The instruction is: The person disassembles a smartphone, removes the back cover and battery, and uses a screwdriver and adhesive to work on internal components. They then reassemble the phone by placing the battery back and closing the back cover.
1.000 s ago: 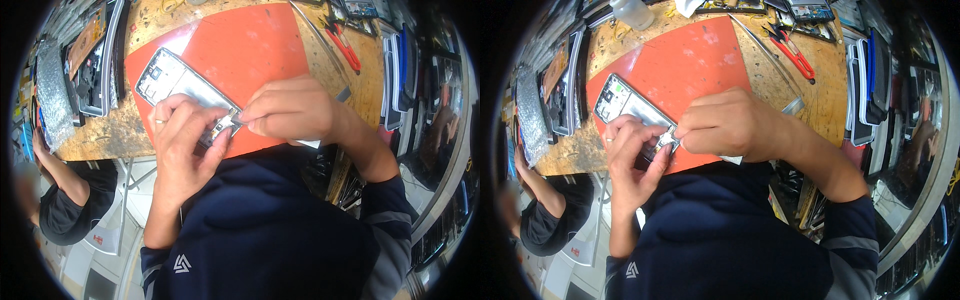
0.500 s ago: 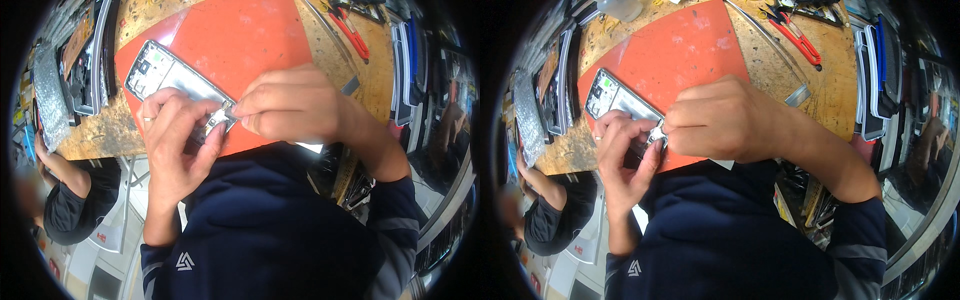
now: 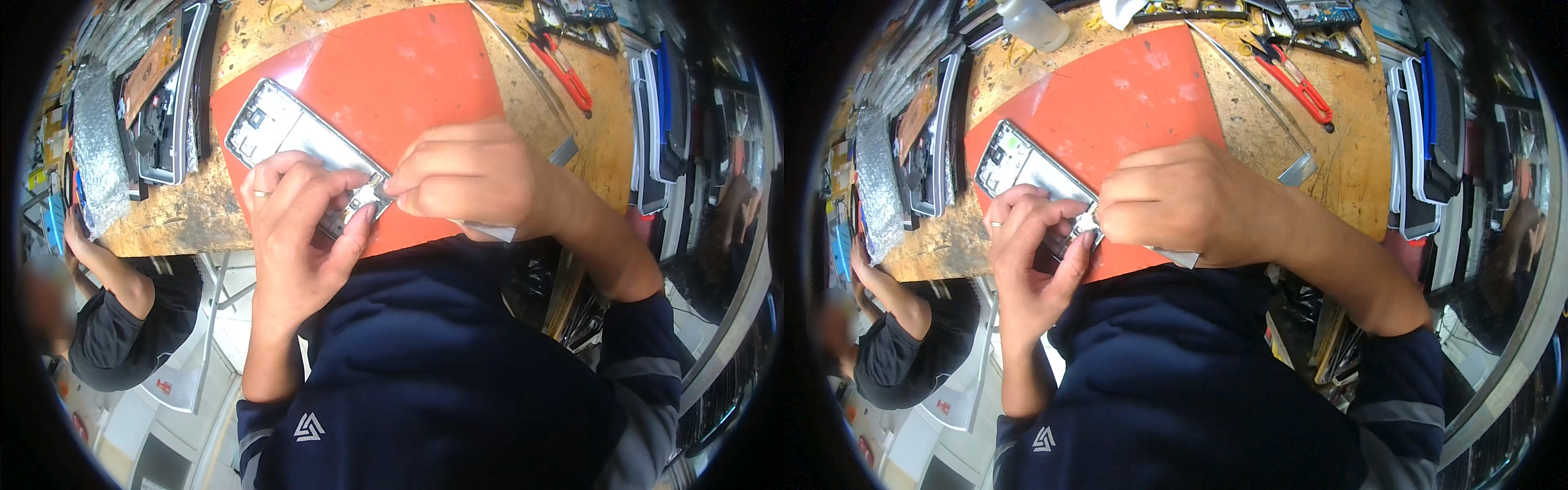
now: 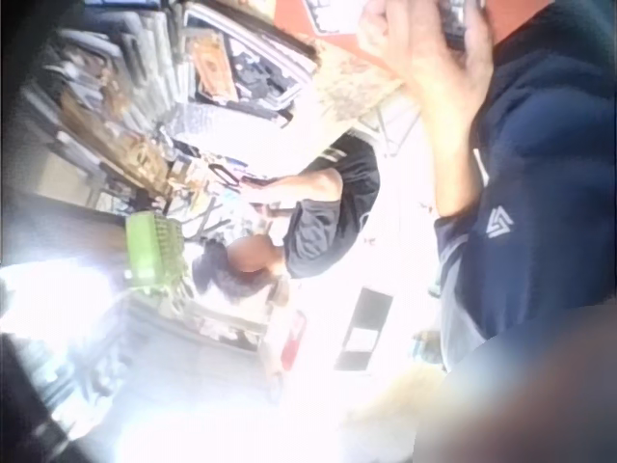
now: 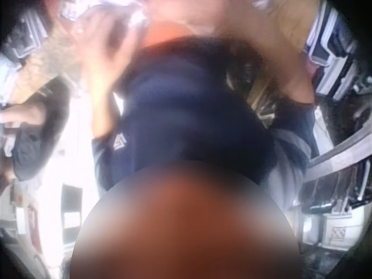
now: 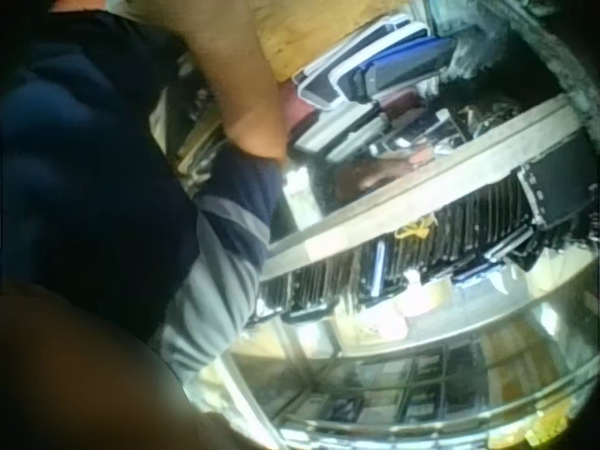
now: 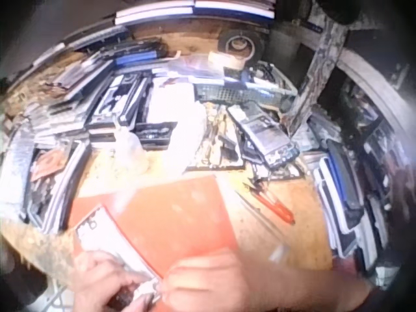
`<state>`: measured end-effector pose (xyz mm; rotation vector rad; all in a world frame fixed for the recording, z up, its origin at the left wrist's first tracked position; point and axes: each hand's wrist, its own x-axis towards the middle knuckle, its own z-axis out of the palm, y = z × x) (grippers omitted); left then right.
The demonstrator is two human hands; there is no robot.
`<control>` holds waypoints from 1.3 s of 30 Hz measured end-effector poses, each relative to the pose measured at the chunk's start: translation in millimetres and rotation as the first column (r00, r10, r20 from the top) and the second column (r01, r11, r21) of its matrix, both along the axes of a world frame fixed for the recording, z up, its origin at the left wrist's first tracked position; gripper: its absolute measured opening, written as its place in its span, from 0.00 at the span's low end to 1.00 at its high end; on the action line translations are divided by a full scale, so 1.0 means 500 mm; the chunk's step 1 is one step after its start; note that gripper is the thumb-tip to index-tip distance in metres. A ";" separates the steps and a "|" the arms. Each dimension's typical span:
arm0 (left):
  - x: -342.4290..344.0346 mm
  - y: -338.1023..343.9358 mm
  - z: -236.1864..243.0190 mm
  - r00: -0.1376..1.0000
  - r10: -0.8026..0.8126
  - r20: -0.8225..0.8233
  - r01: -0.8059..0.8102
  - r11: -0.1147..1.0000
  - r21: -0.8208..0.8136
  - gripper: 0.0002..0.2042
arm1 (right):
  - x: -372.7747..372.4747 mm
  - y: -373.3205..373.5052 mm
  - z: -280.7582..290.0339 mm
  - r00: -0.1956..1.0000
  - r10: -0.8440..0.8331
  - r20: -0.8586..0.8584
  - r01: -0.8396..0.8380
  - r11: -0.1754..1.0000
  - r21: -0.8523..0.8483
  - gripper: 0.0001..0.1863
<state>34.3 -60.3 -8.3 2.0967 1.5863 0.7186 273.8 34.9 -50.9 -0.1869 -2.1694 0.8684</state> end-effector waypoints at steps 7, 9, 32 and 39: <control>-0.004 -0.005 -0.004 1.000 0.004 -0.021 -0.004 1.000 0.020 0.15 | 0.008 0.003 0.062 0.992 -0.107 0.067 0.116 0.980 -0.162 0.02; -0.005 -0.008 -0.006 0.999 0.011 -0.037 -0.010 1.000 0.027 0.14 | 0.035 0.019 0.103 0.905 -0.280 0.320 0.365 0.898 -0.245 0.02; 0.001 -0.019 -0.021 0.990 0.020 -0.139 0.011 0.975 0.220 0.20 | 0.102 -0.005 0.089 0.342 -0.720 0.604 0.652 0.645 0.399 0.08; 0.002 -0.019 -0.021 0.988 0.020 -0.150 0.009 0.982 0.189 0.18 | 0.152 -0.050 0.175 0.597 -0.493 0.633 0.799 0.440 -0.411 0.07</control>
